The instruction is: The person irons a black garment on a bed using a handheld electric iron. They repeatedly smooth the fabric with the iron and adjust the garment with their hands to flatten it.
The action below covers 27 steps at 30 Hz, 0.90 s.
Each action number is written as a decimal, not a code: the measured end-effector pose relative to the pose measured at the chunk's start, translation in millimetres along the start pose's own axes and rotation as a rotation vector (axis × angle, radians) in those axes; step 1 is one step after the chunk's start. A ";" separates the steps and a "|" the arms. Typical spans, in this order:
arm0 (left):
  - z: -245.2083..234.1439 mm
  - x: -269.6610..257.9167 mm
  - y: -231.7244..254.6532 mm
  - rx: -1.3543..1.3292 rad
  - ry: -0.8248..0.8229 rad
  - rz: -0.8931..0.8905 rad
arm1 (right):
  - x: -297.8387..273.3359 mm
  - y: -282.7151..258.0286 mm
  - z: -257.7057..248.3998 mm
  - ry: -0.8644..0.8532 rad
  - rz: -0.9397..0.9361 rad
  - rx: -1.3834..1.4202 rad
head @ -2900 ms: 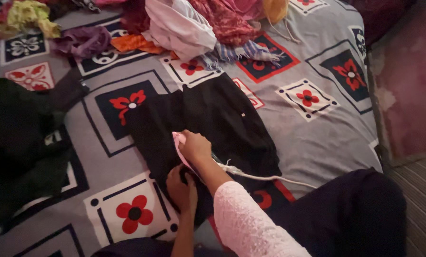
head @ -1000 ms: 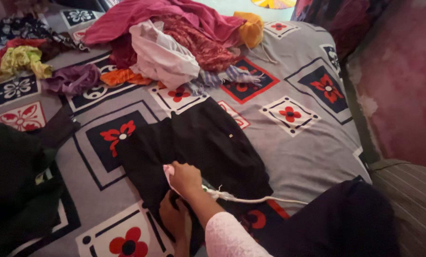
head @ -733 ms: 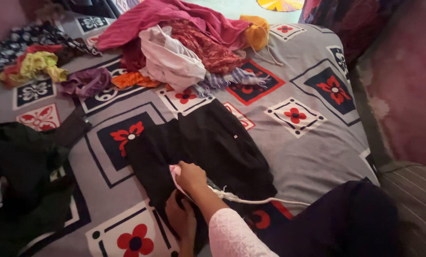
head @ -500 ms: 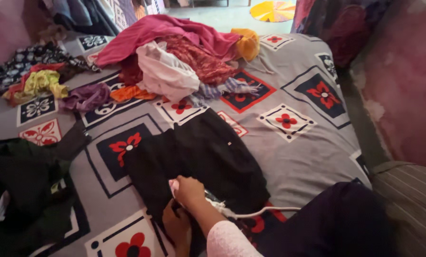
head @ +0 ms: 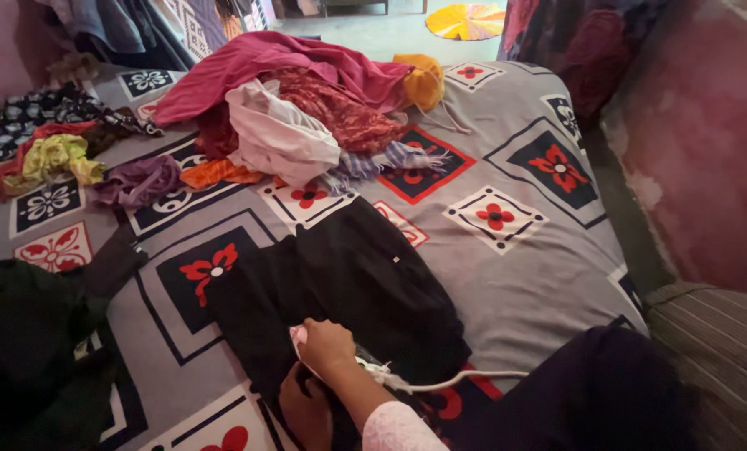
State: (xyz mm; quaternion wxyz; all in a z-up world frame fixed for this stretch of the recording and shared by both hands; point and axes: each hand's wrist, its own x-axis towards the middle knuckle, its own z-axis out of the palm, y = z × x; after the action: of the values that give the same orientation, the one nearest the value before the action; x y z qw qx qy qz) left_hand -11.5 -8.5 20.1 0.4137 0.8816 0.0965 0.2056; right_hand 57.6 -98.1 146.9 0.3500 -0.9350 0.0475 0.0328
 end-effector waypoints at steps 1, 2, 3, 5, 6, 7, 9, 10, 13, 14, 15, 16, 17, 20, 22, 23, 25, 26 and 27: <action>-1.7 -1.6 0.9 0.002 0.002 -0.001 | 2.0 -3.5 -2.3 -0.009 0.007 0.013; -2.5 0.4 1.8 0.006 0.003 -0.003 | 4.1 -5.8 -4.2 -0.010 0.007 0.009; -2.8 1.4 2.1 0.010 0.004 -0.007 | 6.0 -7.3 -5.0 -0.011 0.007 0.005; -3.4 2.0 3.0 0.017 0.004 -0.009 | 9.5 -8.7 -2.5 -0.014 0.008 -0.003; -3.6 2.8 3.5 0.017 0.000 -0.008 | 12.3 -7.7 -0.7 -0.017 0.010 -0.007; -4.1 4.2 4.0 0.020 0.002 -0.009 | 15.3 -6.1 1.1 -0.019 0.010 -0.012; -4.2 4.5 6.3 0.023 0.001 -0.006 | 20.5 -1.7 5.2 -0.040 0.019 -0.004; -4.8 3.7 7.4 0.027 0.003 -0.003 | 21.6 1.1 7.4 -0.051 0.022 0.001; -11.6 2.6 10.5 0.038 0.030 0.015 | 24.3 7.2 10.7 -0.080 -0.002 -0.025; -14.2 2.5 11.9 0.060 0.073 0.016 | 22.4 7.6 12.2 -0.089 0.009 -0.009; -15.7 2.6 14.1 0.088 0.115 0.015 | 20.4 8.9 11.9 -0.097 0.023 0.005; -16.7 2.4 16.1 0.150 0.166 0.000 | 18.6 9.4 11.6 -0.104 0.036 0.019; -18.7 4.8 15.7 0.274 0.168 0.055 | 15.8 12.6 10.1 -0.116 0.007 0.010; -43.8 28.9 -4.7 0.551 0.100 0.095 | 1.9 19.5 5.8 -0.155 -0.062 -0.009; -56.1 42.8 -21.7 0.574 -0.056 -0.019 | -4.7 19.5 -1.5 -0.173 -0.100 -0.014; -64.0 49.0 -33.2 0.566 -0.147 -0.060 | -5.4 18.5 -7.0 -0.191 -0.104 -0.018; -72.9 63.5 -61.5 0.454 -0.233 -0.073 | -9.5 15.8 -13.3 -0.235 -0.112 -0.022; -71.7 66.8 -75.8 0.349 -0.227 -0.043 | -6.6 13.1 -15.4 -0.240 -0.094 -0.026; -69.8 67.1 -89.3 0.244 -0.224 -0.019 | -5.7 11.4 -15.6 -0.251 -0.074 -0.030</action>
State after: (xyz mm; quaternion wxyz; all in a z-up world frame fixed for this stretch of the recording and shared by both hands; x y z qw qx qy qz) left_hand 17.8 119.5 10.4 0.3136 0.9418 0.0824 0.0890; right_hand 51.1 -116.6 151.8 0.3400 -0.9298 -0.0316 0.1372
